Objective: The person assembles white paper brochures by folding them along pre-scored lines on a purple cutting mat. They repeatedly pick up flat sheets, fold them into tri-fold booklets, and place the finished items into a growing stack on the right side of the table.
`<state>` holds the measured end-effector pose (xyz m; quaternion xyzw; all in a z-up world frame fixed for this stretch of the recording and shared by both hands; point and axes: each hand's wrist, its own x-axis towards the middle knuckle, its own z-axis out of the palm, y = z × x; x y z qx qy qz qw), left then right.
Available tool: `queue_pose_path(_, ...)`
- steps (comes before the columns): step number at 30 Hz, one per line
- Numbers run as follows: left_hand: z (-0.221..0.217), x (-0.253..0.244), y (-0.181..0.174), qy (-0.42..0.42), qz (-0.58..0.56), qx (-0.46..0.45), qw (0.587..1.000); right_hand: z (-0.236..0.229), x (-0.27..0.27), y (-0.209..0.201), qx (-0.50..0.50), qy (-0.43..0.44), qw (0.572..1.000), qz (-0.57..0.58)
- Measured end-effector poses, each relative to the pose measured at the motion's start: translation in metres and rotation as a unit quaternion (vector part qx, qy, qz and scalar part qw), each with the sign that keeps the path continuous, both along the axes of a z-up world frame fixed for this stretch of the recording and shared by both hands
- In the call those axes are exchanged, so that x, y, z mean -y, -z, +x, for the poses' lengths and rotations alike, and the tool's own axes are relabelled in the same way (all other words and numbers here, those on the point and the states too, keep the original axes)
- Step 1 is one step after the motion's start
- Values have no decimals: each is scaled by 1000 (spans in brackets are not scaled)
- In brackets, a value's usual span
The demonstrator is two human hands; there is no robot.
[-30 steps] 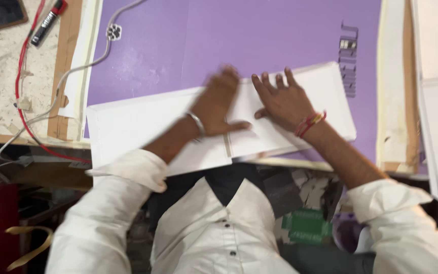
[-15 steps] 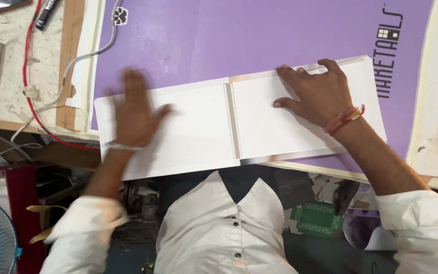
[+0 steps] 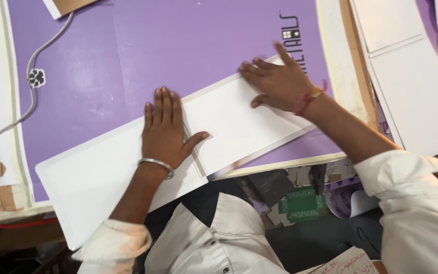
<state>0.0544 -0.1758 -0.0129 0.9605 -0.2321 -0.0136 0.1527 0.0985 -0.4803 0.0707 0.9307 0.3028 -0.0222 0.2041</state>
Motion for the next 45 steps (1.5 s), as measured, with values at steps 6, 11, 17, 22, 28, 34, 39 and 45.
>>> queue_pose_path(6,0,10,-7,-12,17,-3,1000,-14,33,16,-6,50,998,28)
queue_pose_path(11,43,130,-15,116,6,-28,993,-4,26,6,-51,104,992,49)
queue_pose_path(17,46,74,-3,129,-4,-16,992,13,13,-13,-72,112,991,26)
queue_pose_path(22,-25,-123,19,-82,29,-25,996,15,15,-13,-68,110,991,35)
queue_pose_path(28,-77,-205,-43,-218,-117,71,966,30,13,-18,-128,168,977,-12)
queue_pose_path(34,-142,-80,-38,-10,-61,218,974,13,22,-15,-139,209,967,-52)
queue_pose_path(39,-119,-33,7,-38,-109,174,978,-41,50,-18,-226,294,926,67)
queue_pose_path(45,-136,30,-11,111,-234,242,935,-115,109,-28,-426,401,774,241)
